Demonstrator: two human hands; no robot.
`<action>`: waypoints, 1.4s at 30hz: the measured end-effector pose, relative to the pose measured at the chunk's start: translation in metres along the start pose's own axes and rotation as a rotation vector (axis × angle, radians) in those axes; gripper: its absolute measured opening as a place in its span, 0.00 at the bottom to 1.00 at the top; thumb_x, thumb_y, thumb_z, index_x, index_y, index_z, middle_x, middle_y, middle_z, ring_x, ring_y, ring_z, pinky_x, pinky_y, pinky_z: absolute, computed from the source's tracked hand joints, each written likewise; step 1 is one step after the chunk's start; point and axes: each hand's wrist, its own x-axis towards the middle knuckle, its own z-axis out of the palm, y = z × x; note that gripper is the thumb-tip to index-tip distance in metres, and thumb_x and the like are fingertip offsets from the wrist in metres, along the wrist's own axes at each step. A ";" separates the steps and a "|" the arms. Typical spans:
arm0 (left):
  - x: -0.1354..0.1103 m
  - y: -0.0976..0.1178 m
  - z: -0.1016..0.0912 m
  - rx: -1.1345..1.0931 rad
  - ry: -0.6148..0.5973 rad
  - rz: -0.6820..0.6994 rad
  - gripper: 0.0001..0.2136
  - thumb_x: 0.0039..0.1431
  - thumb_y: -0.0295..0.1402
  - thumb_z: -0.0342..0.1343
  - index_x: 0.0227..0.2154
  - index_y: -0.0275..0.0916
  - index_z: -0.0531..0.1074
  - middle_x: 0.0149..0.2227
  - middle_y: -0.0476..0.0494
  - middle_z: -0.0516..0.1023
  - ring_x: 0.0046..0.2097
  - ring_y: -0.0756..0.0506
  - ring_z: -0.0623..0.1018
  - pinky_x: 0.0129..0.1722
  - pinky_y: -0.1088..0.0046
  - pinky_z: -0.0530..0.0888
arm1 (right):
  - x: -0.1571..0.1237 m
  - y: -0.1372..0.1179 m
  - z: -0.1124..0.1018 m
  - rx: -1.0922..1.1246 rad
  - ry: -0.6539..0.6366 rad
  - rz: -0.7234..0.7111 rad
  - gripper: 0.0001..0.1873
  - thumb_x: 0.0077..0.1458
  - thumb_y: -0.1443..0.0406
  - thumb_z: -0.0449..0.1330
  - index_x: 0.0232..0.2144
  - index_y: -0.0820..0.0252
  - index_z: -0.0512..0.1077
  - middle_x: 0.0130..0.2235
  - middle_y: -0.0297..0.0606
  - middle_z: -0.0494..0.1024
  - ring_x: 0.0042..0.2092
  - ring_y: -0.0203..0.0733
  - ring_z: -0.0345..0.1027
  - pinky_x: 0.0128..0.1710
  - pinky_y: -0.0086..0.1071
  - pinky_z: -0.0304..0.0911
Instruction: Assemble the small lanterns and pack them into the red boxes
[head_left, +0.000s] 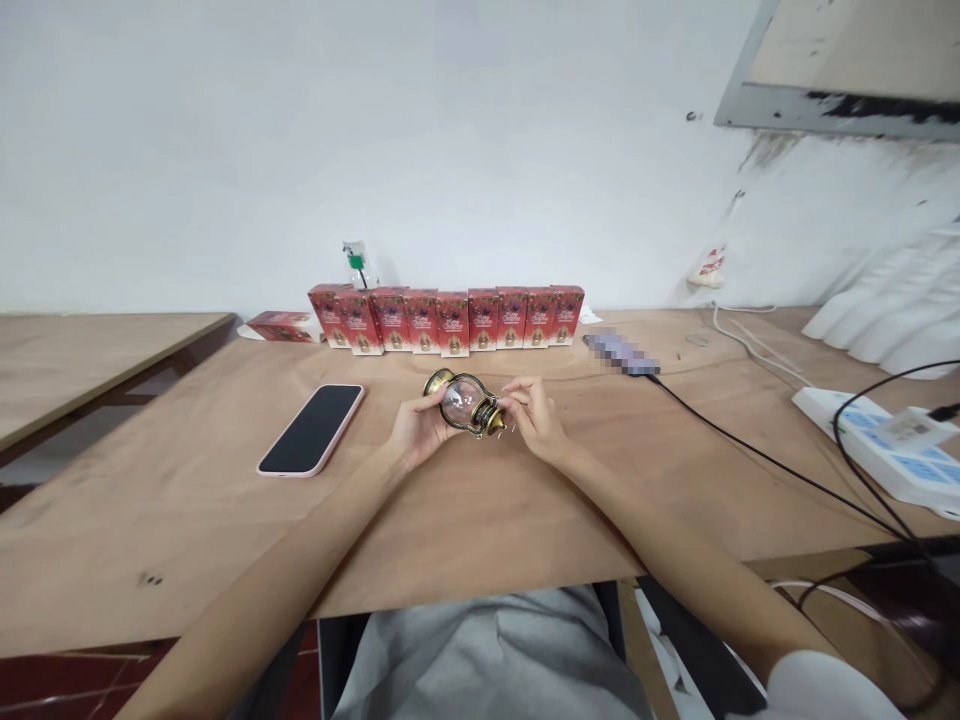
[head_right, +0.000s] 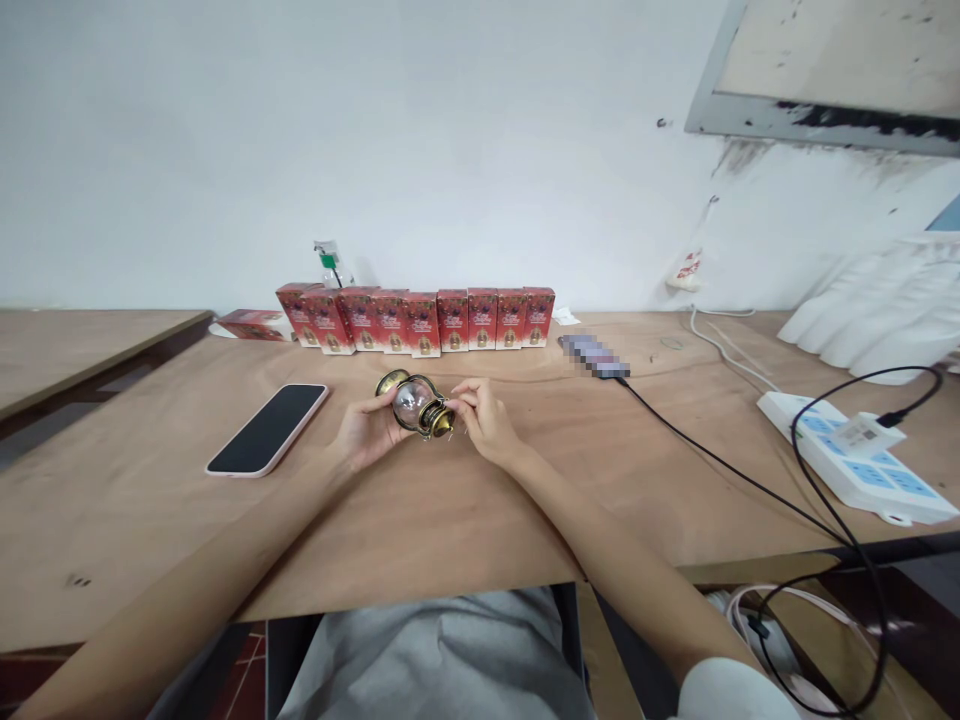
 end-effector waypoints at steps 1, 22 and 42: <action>0.000 0.000 0.000 -0.005 0.004 0.001 0.13 0.59 0.27 0.46 0.43 0.30 0.71 0.42 0.35 0.78 0.44 0.42 0.78 0.40 0.68 0.78 | 0.000 0.000 0.000 0.002 0.003 -0.005 0.09 0.60 0.58 0.50 0.38 0.56 0.56 0.31 0.36 0.77 0.30 0.38 0.74 0.30 0.29 0.64; 0.003 -0.003 -0.004 -0.026 -0.007 0.074 0.12 0.60 0.29 0.46 0.39 0.31 0.73 0.38 0.37 0.79 0.40 0.44 0.79 0.40 0.68 0.77 | 0.003 0.002 0.003 0.061 -0.050 0.022 0.07 0.61 0.59 0.49 0.37 0.56 0.57 0.25 0.30 0.73 0.24 0.34 0.68 0.27 0.28 0.63; 0.007 -0.002 0.001 -0.005 0.164 0.197 0.08 0.54 0.26 0.54 0.37 0.31 0.73 0.35 0.41 0.80 0.36 0.47 0.79 0.38 0.73 0.78 | 0.012 0.020 -0.005 -0.452 0.081 0.325 0.05 0.50 0.62 0.59 0.30 0.56 0.69 0.26 0.32 0.75 0.28 0.39 0.67 0.26 0.28 0.52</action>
